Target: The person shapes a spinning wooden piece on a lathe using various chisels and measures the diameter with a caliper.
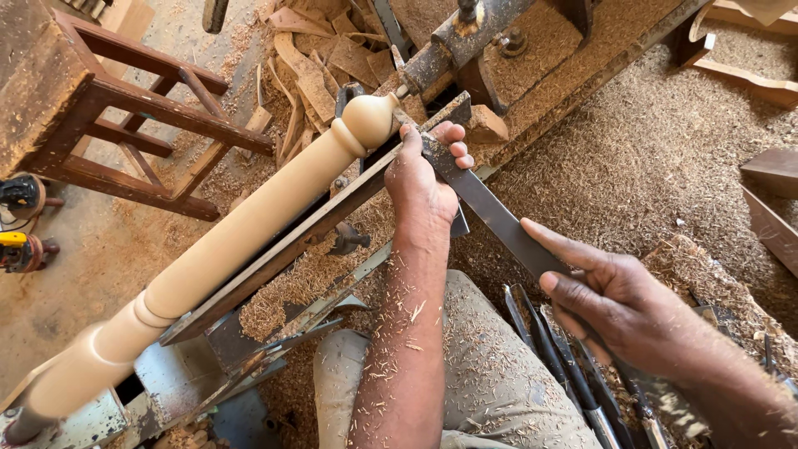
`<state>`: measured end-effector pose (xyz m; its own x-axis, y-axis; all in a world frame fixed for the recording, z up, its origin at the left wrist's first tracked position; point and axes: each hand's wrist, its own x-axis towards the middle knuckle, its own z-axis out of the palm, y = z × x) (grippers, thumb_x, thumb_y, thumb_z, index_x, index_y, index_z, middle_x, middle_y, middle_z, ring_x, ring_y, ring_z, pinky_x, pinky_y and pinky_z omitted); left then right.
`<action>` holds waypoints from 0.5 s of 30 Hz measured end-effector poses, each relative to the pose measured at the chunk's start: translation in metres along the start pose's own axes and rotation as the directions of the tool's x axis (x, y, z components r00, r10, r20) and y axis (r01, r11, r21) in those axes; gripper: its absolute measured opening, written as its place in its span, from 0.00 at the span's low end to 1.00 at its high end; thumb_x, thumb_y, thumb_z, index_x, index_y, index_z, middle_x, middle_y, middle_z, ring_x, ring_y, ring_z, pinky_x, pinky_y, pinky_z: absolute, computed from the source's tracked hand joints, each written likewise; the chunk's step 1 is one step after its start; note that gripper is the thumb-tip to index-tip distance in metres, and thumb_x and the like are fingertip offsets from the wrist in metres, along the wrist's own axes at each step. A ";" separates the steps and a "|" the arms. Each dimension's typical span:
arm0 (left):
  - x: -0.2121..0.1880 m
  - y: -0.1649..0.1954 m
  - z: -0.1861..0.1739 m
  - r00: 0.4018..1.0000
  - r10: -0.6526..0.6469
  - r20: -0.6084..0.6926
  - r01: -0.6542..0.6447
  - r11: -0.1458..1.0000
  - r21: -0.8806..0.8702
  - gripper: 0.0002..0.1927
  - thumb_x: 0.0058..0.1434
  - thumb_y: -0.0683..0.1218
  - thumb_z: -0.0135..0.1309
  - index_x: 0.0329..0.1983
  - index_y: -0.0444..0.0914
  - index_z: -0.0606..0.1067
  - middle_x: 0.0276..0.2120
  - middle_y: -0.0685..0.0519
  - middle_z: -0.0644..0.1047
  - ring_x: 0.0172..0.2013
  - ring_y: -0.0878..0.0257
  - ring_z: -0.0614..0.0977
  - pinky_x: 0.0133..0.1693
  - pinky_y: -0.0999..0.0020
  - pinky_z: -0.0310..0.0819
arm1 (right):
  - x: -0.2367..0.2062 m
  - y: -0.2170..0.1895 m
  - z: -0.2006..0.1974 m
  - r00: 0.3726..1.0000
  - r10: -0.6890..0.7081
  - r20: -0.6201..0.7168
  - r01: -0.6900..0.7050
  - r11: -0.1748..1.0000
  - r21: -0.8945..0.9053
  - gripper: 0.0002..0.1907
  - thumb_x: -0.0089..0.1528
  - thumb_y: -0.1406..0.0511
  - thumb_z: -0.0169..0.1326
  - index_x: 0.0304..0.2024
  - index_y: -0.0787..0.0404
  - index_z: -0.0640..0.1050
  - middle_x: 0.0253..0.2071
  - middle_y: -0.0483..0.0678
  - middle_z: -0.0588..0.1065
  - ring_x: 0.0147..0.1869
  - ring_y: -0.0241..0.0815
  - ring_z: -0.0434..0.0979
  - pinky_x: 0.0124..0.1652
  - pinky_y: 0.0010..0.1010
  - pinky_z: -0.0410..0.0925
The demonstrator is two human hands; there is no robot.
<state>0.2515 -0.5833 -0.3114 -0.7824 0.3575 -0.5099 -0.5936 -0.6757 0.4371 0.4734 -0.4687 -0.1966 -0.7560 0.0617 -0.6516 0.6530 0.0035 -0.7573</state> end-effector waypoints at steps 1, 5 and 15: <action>0.000 -0.001 0.000 1.000 -0.002 0.014 0.002 1.000 -0.010 0.30 0.76 0.58 0.35 0.47 0.25 0.72 0.32 0.39 0.79 0.26 0.57 0.77 0.27 0.62 0.73 | 0.000 -0.002 -0.004 1.000 0.023 0.006 -0.023 1.000 -0.014 0.31 0.67 0.59 0.50 0.73 0.39 0.62 0.12 0.43 0.66 0.11 0.33 0.60 0.12 0.28 0.58; -0.003 -0.002 0.000 1.000 0.013 -0.022 -0.013 1.000 -0.001 0.28 0.77 0.58 0.35 0.48 0.26 0.70 0.34 0.38 0.79 0.28 0.55 0.78 0.30 0.60 0.74 | 0.001 -0.004 -0.017 0.993 0.116 0.016 -0.114 0.989 -0.092 0.32 0.67 0.60 0.50 0.73 0.35 0.60 0.13 0.45 0.69 0.12 0.36 0.62 0.13 0.30 0.62; -0.018 -0.005 0.009 0.999 0.049 0.006 -0.049 0.999 -0.004 0.28 0.76 0.55 0.34 0.54 0.24 0.69 0.35 0.38 0.79 0.32 0.52 0.82 0.34 0.56 0.81 | 0.005 -0.008 -0.048 0.993 0.116 0.036 -0.105 0.970 -0.217 0.34 0.65 0.57 0.51 0.73 0.31 0.61 0.10 0.47 0.68 0.10 0.37 0.61 0.13 0.32 0.61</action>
<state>0.2668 -0.5805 -0.2976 -0.8115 0.3281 -0.4836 -0.5542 -0.6948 0.4584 0.4663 -0.4204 -0.1919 -0.6766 0.0255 -0.7359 0.7228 0.2140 -0.6571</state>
